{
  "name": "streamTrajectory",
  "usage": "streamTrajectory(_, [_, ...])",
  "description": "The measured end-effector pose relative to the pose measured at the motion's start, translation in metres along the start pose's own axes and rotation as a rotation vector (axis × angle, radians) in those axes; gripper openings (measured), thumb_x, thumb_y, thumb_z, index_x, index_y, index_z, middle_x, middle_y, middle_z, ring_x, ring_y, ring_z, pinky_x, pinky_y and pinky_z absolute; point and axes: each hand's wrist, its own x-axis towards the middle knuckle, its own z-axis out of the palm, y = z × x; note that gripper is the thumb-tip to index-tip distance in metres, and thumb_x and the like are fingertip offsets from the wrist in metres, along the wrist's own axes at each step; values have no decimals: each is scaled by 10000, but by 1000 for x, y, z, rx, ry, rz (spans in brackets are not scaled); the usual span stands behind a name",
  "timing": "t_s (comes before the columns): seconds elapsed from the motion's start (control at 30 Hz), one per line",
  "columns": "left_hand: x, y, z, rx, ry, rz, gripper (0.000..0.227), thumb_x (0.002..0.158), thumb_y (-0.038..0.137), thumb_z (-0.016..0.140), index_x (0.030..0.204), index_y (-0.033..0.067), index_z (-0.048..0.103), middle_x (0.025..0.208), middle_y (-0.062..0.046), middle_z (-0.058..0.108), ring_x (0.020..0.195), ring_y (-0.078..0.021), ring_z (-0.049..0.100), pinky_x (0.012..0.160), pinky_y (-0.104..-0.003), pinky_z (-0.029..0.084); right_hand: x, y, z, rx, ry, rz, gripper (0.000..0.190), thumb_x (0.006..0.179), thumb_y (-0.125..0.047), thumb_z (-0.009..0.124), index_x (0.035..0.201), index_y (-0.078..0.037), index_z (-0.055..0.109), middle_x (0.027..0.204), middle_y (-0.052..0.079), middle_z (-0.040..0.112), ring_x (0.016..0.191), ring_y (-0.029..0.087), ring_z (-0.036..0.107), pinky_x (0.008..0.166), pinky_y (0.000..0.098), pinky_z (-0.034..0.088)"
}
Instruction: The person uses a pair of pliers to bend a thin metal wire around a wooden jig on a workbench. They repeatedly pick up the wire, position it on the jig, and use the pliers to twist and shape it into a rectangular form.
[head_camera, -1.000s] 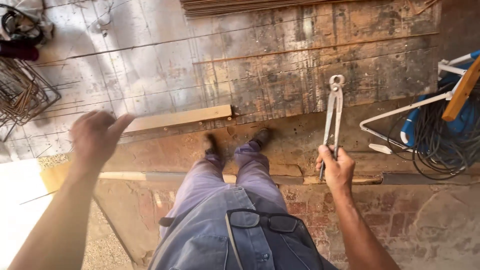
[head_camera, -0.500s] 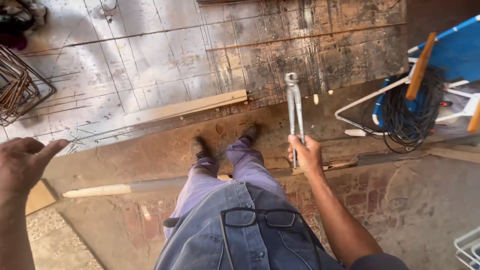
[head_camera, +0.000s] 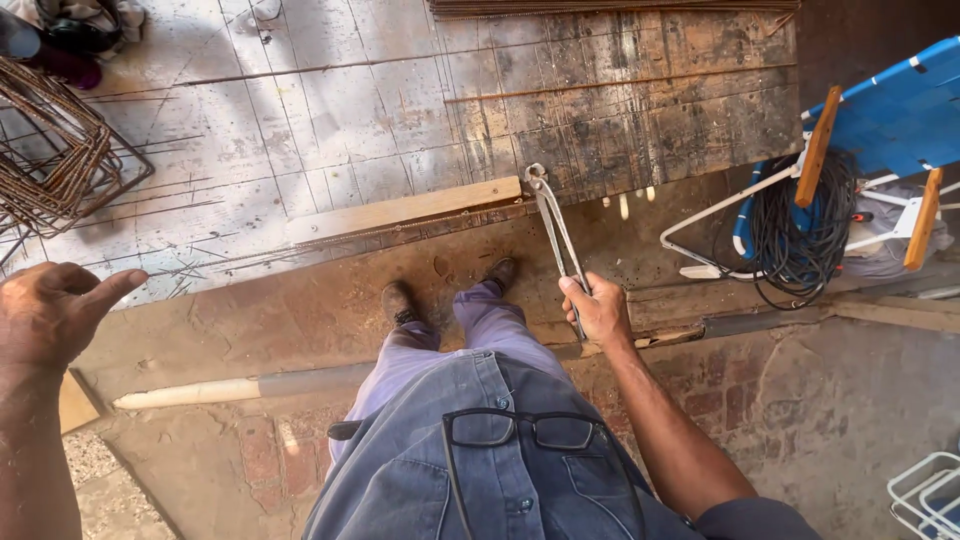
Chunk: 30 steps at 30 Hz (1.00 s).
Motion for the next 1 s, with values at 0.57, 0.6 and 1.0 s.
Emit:
streamTrajectory(0.57, [-2,11,-14,88,-55,-56,734,977,803,558,780,123,755,799,-91,742,917,-283,692,812,-362,438,18,12,15,32,22,-1,229,912,-293,671,828,-81,650,594,54,638,427,112,544,391,250,457])
streamTrajectory(0.6, [-5,12,-18,148,-55,-8,754,989,785,533,665,126,705,719,-93,702,877,-271,679,814,-345,427,20,16,19,99,32,-7,214,917,-260,683,810,-82,630,583,64,620,411,107,529,365,240,423])
streamTrajectory(1.0, [-25,5,25,125,116,79,577,988,658,665,976,89,758,966,-103,745,987,-294,620,910,-388,390,20,22,16,16,-38,-16,254,931,-304,673,860,-61,647,600,73,642,420,125,544,362,252,442])
